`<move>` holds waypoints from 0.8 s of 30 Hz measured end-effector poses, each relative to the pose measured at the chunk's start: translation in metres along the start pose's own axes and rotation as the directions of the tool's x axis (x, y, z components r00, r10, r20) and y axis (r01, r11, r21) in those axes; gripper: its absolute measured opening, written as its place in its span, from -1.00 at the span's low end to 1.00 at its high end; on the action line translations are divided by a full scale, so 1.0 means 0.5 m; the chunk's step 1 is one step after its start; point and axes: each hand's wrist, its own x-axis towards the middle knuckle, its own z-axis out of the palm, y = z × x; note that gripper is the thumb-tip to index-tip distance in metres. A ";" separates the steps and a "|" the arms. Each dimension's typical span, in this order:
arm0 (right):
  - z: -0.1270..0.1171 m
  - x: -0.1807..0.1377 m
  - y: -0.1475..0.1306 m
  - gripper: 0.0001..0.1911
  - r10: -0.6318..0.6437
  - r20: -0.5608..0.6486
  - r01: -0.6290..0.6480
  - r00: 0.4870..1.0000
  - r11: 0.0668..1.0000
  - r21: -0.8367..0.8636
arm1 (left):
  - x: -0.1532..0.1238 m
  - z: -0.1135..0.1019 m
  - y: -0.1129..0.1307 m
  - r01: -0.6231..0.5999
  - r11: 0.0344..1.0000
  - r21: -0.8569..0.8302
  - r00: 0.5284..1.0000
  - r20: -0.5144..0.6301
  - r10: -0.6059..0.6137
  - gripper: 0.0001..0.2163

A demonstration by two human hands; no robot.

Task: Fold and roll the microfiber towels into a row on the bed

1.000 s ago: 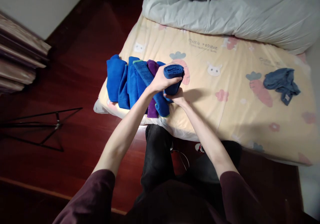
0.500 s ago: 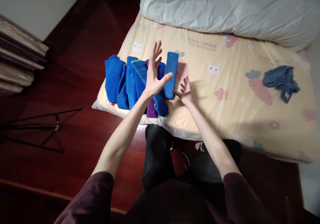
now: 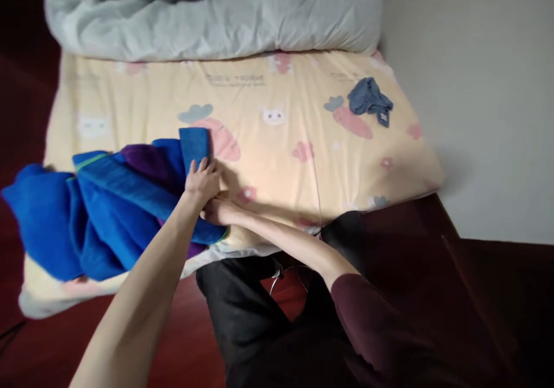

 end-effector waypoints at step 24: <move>-0.828 -0.507 0.771 -0.50 0.421 -0.869 -0.705 0.258 0.697 0.129 | -0.004 0.301 0.611 -0.425 0.901 -0.089 0.826 -0.444 0.346 -0.24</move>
